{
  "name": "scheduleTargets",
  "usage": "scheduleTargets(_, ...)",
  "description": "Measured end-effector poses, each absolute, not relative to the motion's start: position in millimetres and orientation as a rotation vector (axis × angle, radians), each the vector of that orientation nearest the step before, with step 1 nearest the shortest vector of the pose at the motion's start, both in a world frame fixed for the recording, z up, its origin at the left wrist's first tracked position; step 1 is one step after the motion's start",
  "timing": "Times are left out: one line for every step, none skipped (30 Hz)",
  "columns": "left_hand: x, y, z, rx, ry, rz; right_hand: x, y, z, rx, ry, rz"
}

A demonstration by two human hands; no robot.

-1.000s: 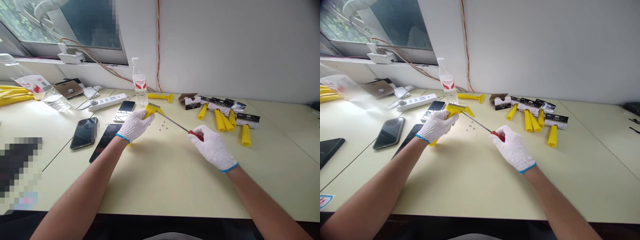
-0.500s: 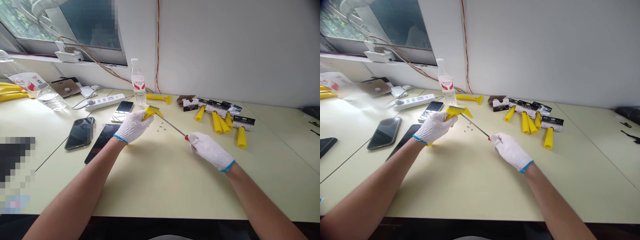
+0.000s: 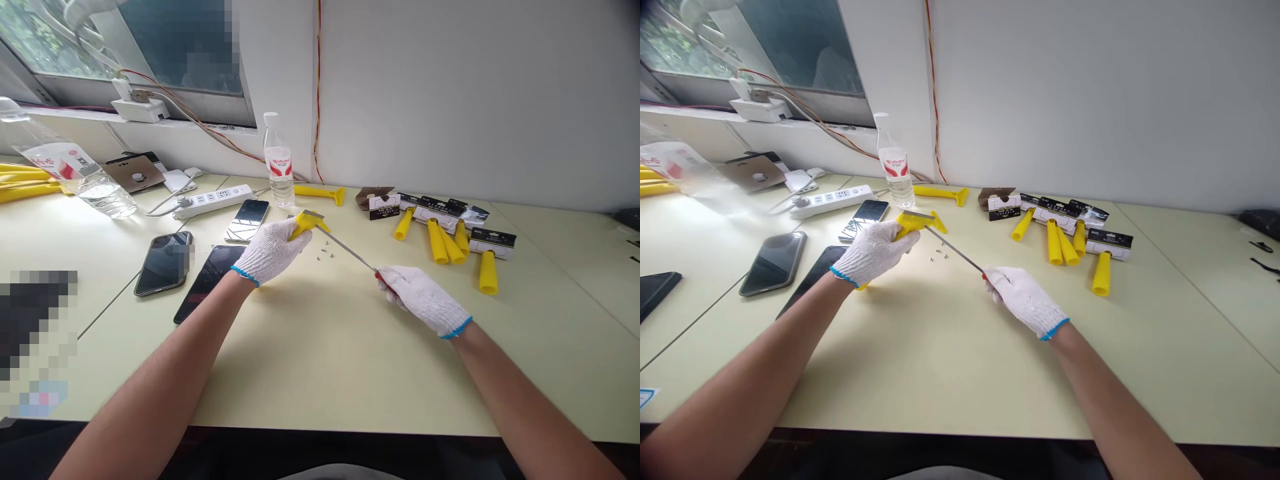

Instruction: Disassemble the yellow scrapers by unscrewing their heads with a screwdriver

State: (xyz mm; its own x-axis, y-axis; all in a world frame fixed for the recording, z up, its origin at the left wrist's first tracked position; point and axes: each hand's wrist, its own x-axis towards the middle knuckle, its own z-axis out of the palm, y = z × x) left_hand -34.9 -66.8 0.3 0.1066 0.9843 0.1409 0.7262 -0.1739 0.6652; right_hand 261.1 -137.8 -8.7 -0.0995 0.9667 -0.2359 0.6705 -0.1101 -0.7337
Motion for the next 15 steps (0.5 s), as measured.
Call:
scheduleTargets(-34.7, -66.9, 0.2, 1.960, 1.668, 0.797, 260.4, -137.9, -6.9, -1.875, -1.776, 0.991)
scheduleTargets(-34.4, -67.0, 0.2, 1.962, 1.674, 0.797, 260.0, -138.0, -5.7, -1.935, -1.774, 0.933)
scheduleTargets(-34.2, -67.1, 0.2, 1.967, 1.676, 0.798, 260.1, -138.1, -5.2, -1.957, -1.782, 0.921)
scheduleTargets(-33.9, -67.2, 0.3, 1.971, 1.675, 0.800, 260.8, -138.1, -5.5, -1.935, -1.786, 0.970)
scheduleTargets(-33.6, -67.3, 0.4, 1.975, 1.673, 0.800, 261.9, -138.1, -6.5, -1.880, -1.782, 1.066)
scheduleTargets(-33.5, -67.5, 0.6, 1.976, 1.671, 0.802, 263.3, -137.9, -8.0, -1.810, -1.768, 1.158)
scheduleTargets(-33.3, -67.8, 0.8, 1.974, 1.668, 0.805, 264.5, -137.4, -9.8, -1.745, -1.751, 1.216)
scheduleTargets(-33.2, -68.1, 1.0, 1.967, 1.663, 0.808, 265.4, -136.8, -11.5, -1.712, -1.737, 1.218)
scheduleTargets(-33.1, -68.5, 1.2, 1.957, 1.657, 0.813, 265.9, -136.1, -12.7, -1.731, -1.731, 1.160)
scheduleTargets(-33.0, -68.8, 1.3, 1.945, 1.646, 0.819, 266.0, -135.3, -13.3, -1.784, -1.739, 1.055)
scheduleTargets(-32.9, -69.1, 1.3, 1.934, 1.636, 0.828, 265.8, -134.7, -13.4, -1.856, -1.752, 0.930)
scheduleTargets(-32.9, -69.3, 1.2, 1.926, 1.630, 0.836, 265.7, -134.4, -12.8, -1.929, -1.759, 0.824)
scheduleTargets(-32.8, -69.4, 0.8, 1.925, 1.626, 0.837, 265.8, -134.5, -11.9, -1.978, -1.777, 0.772)
scheduleTargets(-32.7, -69.4, 0.4, 1.932, 1.625, 0.832, 266.2, -134.8, -10.9, -1.985, -1.802, 0.778)
scheduleTargets(-32.7, -69.2, -0.1, 1.946, 1.625, 0.823, 266.7, -135.4, -9.9, -1.946, -1.829, 0.841)
